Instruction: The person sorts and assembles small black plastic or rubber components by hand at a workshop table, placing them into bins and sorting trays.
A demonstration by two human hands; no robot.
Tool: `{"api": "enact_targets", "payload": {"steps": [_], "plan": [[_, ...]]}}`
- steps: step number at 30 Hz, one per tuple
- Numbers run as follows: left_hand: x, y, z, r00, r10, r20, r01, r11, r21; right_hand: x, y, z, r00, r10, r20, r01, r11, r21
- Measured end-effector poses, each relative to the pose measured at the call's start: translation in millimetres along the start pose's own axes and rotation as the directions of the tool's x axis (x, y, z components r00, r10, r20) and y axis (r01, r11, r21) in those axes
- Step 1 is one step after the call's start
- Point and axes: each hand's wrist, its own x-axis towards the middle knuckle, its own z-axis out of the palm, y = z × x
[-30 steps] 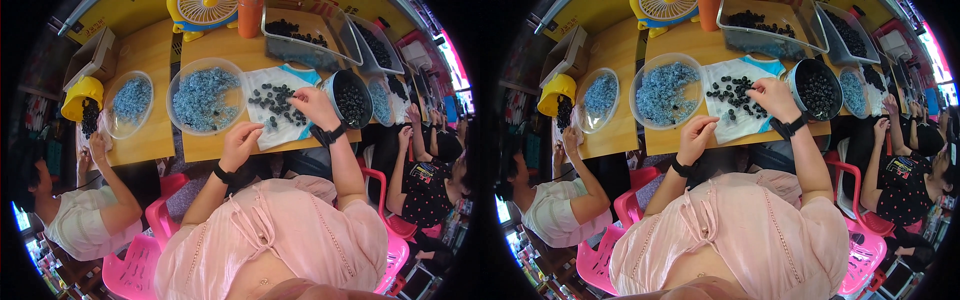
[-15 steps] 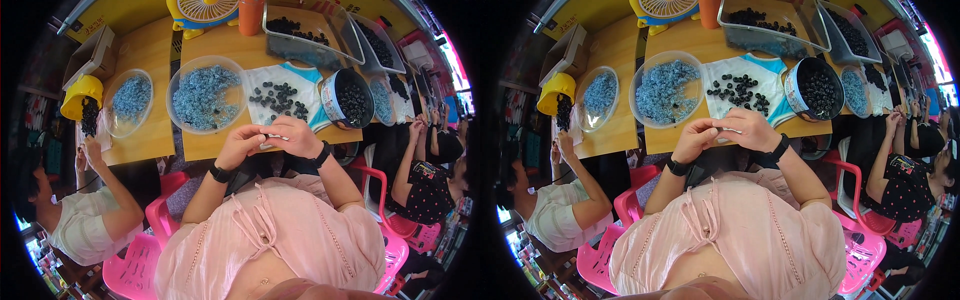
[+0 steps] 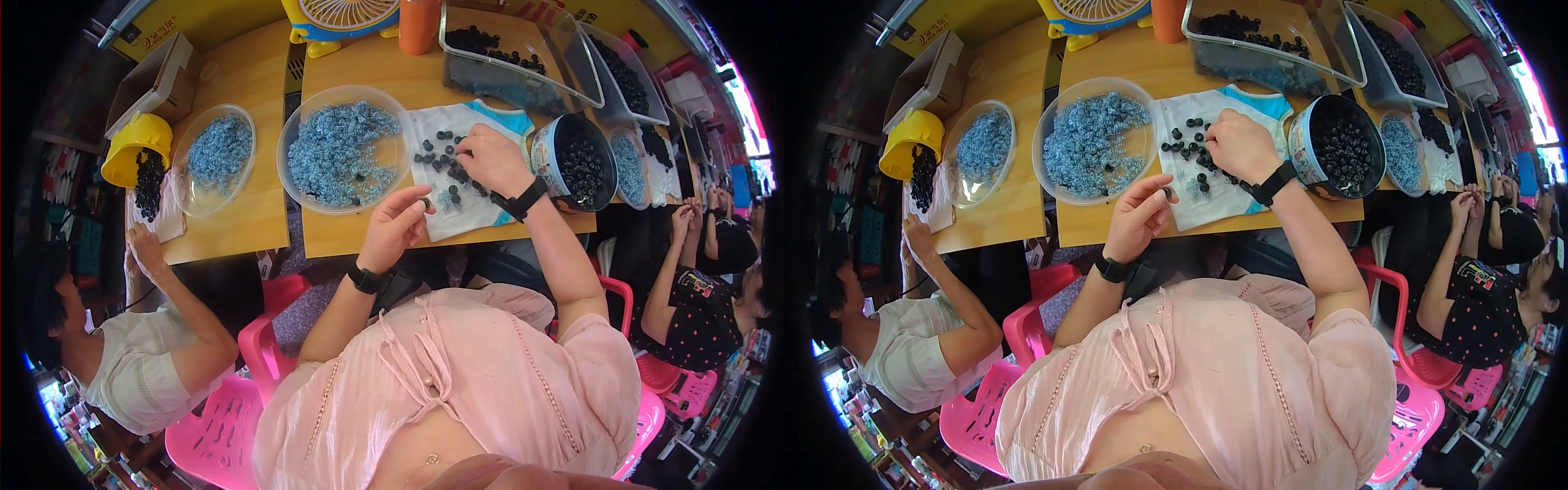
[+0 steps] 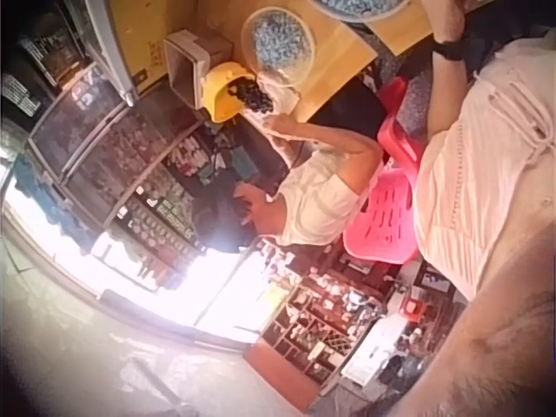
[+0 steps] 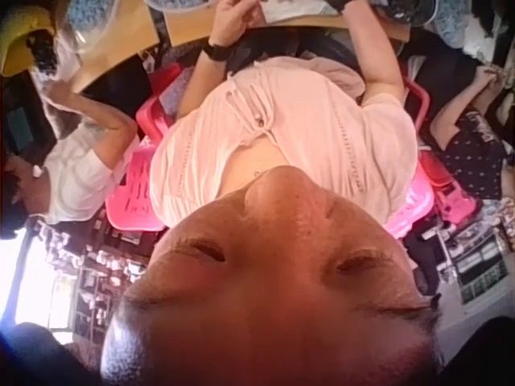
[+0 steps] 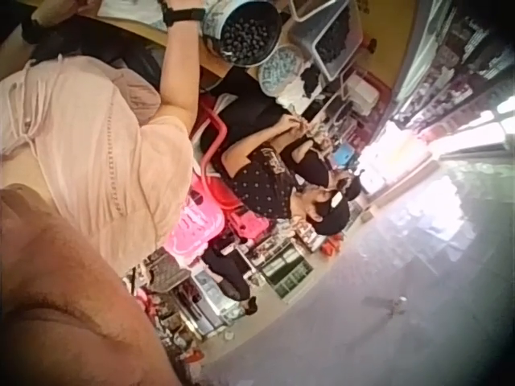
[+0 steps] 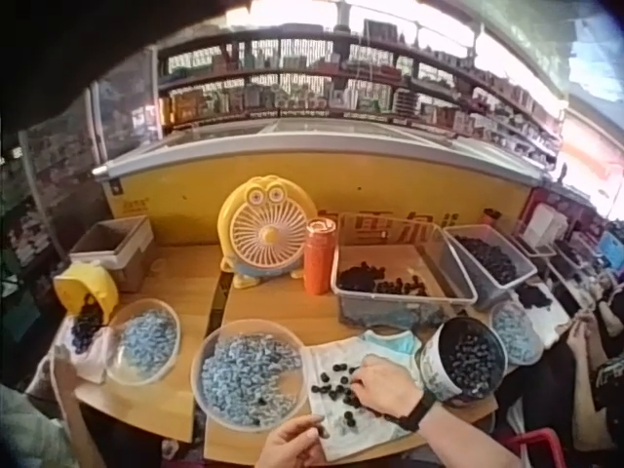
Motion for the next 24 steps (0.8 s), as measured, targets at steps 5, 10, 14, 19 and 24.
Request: {"api": "enact_targets", "payload": {"steps": [5,10,14,19,24], "plan": [[2,-2,-2,1.0,-0.022,-0.004,0.022,0.999,0.023,2,-5,5,0.999,0.045,0.013,-0.045,0.999,-0.023],[1,-1,-2,1.0,-0.01,-0.01,0.01,0.999,0.05,-7,-6,-9,0.989,0.147,0.016,-0.145,0.941,0.306],[-1,-3,-1,1.0,-0.013,-0.009,0.014,0.994,0.106,-29,-13,-18,0.968,0.22,0.119,-0.241,0.7,0.672],[-2,-2,4,1.0,-0.006,-0.027,0.01,0.985,0.17,-57,-12,-19,0.963,0.223,0.149,-0.255,0.582,0.772],[-4,0,10,1.0,0.008,-0.025,-0.002,0.968,0.25,-85,-15,-15,0.977,0.096,0.188,-0.187,0.806,0.562]]}}
